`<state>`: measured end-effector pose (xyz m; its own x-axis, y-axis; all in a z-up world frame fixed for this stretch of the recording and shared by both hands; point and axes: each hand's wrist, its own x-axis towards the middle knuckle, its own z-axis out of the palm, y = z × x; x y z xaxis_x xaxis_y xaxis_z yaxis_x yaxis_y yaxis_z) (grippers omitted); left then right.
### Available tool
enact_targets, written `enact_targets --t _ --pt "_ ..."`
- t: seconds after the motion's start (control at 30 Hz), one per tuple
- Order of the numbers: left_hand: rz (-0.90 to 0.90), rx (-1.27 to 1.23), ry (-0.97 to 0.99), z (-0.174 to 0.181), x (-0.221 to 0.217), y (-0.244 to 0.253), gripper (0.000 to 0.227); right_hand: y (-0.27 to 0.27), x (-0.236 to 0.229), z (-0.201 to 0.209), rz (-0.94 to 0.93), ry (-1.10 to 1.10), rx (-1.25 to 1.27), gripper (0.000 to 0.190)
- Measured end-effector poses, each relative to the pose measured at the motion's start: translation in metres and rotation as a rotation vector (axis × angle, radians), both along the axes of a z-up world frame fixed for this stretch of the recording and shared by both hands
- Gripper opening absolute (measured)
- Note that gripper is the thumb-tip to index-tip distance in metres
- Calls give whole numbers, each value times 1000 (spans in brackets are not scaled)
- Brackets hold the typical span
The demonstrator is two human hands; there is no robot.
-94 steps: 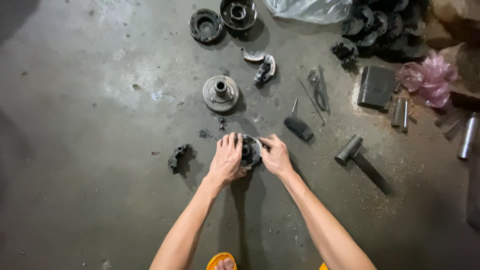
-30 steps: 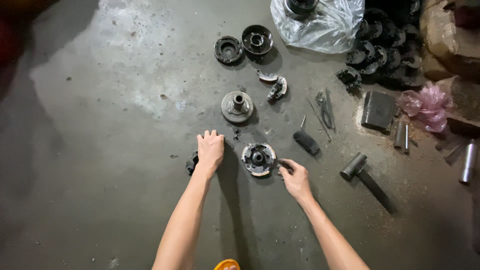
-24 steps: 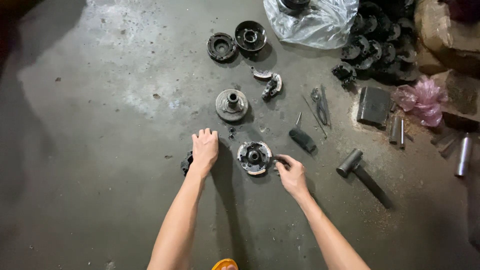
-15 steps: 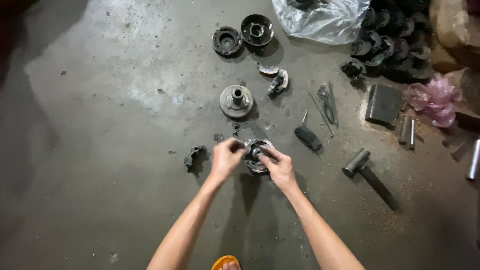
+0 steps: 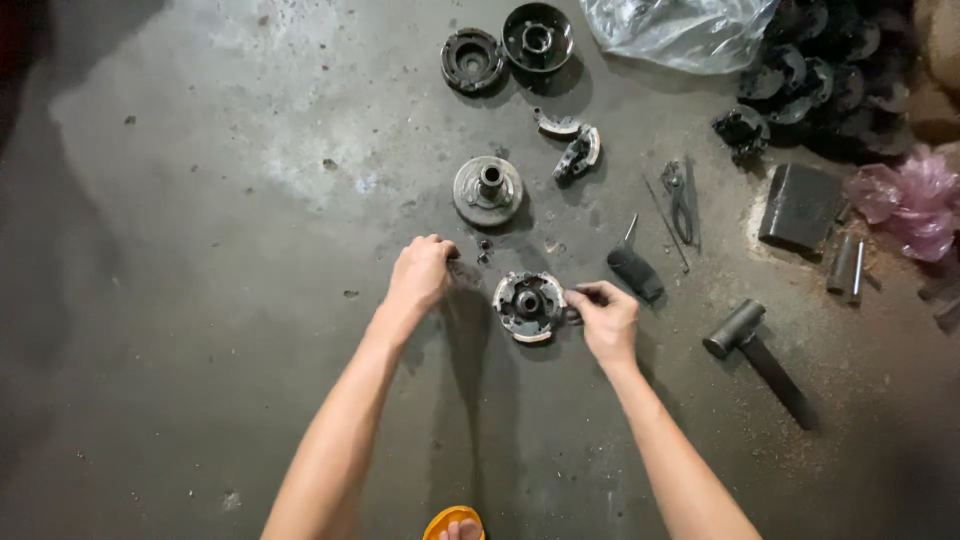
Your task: The person assembles mechanical components on the floor, fitting small metal pieces into a circular housing. They use a hammer to tap a part into place and later use pliers to adjust a spring mechanism within the assembly.
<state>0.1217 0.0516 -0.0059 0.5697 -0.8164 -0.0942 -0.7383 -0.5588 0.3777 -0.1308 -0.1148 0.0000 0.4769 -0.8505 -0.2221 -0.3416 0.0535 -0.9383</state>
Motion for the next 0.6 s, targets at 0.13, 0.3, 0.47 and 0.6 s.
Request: enact_targets --t 0.13,0.3,0.47,0.6 --pt "-60 135 -16 -34 14 5 24 -9 8 -7 29 13 -25 10" --pt "-140 142 -108 -23 3 6 20 -12 32 -16 364 46 -462 14" --pt "-67 21 110 -19 -2 10 12 -11 56 -31 449 139 -470 11" --pt "245 -274 574 45 -39 17 11 -13 63 -29 457 191 -426 10"
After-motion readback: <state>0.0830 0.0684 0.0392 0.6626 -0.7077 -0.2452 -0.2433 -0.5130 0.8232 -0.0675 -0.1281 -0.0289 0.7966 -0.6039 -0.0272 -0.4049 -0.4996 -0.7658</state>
